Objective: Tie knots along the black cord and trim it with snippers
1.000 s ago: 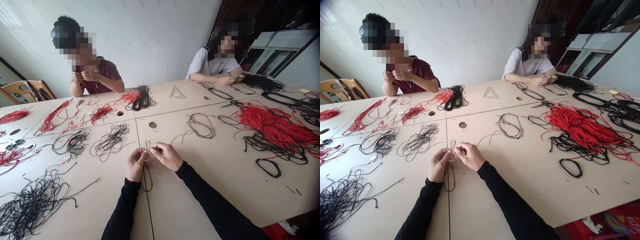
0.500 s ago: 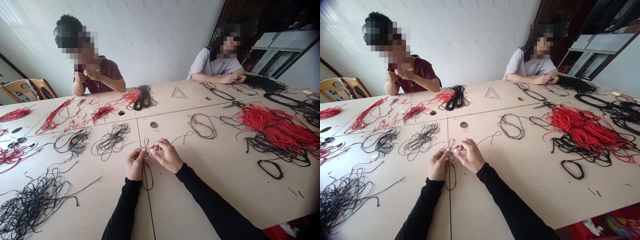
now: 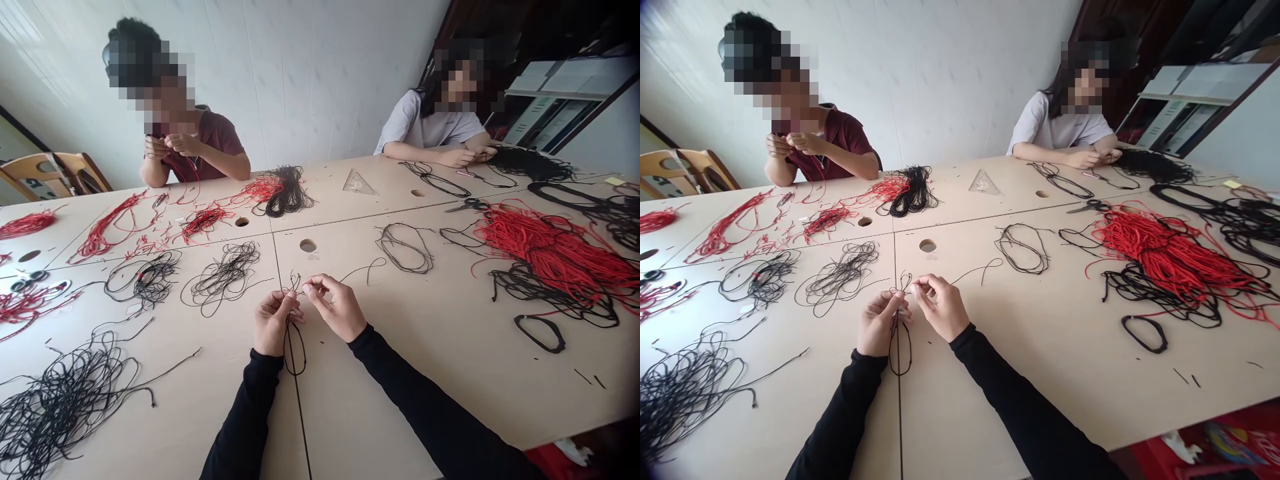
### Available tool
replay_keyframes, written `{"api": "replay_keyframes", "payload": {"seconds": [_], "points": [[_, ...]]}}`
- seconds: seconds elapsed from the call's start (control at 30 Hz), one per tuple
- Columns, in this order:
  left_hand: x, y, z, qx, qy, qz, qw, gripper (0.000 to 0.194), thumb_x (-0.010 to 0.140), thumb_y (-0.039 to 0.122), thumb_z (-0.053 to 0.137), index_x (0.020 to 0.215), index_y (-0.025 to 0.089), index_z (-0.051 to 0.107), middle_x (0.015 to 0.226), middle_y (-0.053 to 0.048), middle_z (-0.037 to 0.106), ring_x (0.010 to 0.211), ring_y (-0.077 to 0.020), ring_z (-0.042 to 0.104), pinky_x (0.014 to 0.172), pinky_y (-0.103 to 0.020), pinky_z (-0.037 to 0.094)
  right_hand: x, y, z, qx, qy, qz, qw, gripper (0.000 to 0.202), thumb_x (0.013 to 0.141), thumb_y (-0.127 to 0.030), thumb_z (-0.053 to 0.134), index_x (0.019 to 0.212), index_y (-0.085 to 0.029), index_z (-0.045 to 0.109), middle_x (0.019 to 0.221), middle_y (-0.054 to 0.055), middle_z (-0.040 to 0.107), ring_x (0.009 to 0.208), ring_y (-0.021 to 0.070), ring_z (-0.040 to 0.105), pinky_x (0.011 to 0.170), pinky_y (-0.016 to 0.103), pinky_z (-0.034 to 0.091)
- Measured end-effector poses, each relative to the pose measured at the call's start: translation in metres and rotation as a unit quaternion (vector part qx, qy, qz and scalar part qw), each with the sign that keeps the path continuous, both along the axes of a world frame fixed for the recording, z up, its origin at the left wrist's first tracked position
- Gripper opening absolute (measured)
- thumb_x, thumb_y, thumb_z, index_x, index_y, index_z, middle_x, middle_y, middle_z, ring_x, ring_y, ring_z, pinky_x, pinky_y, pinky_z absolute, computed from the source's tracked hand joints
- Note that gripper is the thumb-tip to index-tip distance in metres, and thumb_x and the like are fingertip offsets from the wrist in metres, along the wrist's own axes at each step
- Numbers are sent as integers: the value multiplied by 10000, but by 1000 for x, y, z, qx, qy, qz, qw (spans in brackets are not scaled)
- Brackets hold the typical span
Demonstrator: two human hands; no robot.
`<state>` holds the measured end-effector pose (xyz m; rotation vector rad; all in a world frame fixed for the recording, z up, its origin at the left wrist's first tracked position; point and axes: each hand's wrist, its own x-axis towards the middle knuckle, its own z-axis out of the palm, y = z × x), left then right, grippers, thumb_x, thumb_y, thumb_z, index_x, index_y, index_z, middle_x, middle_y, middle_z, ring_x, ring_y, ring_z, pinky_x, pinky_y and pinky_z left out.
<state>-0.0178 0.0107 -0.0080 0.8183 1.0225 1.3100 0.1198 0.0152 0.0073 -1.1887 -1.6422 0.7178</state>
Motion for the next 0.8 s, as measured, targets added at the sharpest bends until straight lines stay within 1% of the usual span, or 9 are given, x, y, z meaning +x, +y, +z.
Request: {"api": "replay_keyframes", "payload": {"seconds": [0.07,0.23,0.33,0.43,0.6,0.8], "points": [[0,0,-1,4,4,-6,1000,311,657,389,748,739,138,584,646,-4,602,501,-109,567,476,-256,513,-1,1,-3,-29,25,0,999,196,874,-355,508,870,-195,620,828,42,672,730,160,591,703,302,472],[0,1,-3,14,0,-8,1000,306,661,388,746,752,142,590,657,-5,610,513,-109,569,481,-261,521,-3,4,-10,-106,107,21,988,247,814,-361,594,970,-170,600,851,69,689,805,185,642,746,322,510],[1,1,-2,19,1,-12,1000,303,665,385,743,758,139,591,666,-7,611,522,-108,571,485,-260,524,-3,5,-11,-115,135,37,983,236,811,-369,596,915,-159,621,867,79,690,814,187,644,778,328,516],[2,0,-2,22,7,-19,1000,298,684,386,729,760,135,587,666,-8,606,519,-107,573,488,-263,527,-3,5,-11,-109,128,38,985,227,825,-375,572,887,-165,632,860,64,683,788,178,628,761,320,512],[4,-1,-2,31,29,-15,999,293,696,382,722,773,131,592,666,-1,597,512,-102,575,491,-259,530,-3,5,-10,-124,96,12,987,218,823,-357,556,833,-155,637,758,42,657,680,156,590,668,285,484],[5,0,-2,30,33,-12,999,319,662,374,749,770,127,577,656,1,606,485,-94,566,473,-251,523,-4,3,-7,-130,85,21,988,209,814,-342,556,809,-146,628,740,42,652,675,158,589,662,281,481]]}}
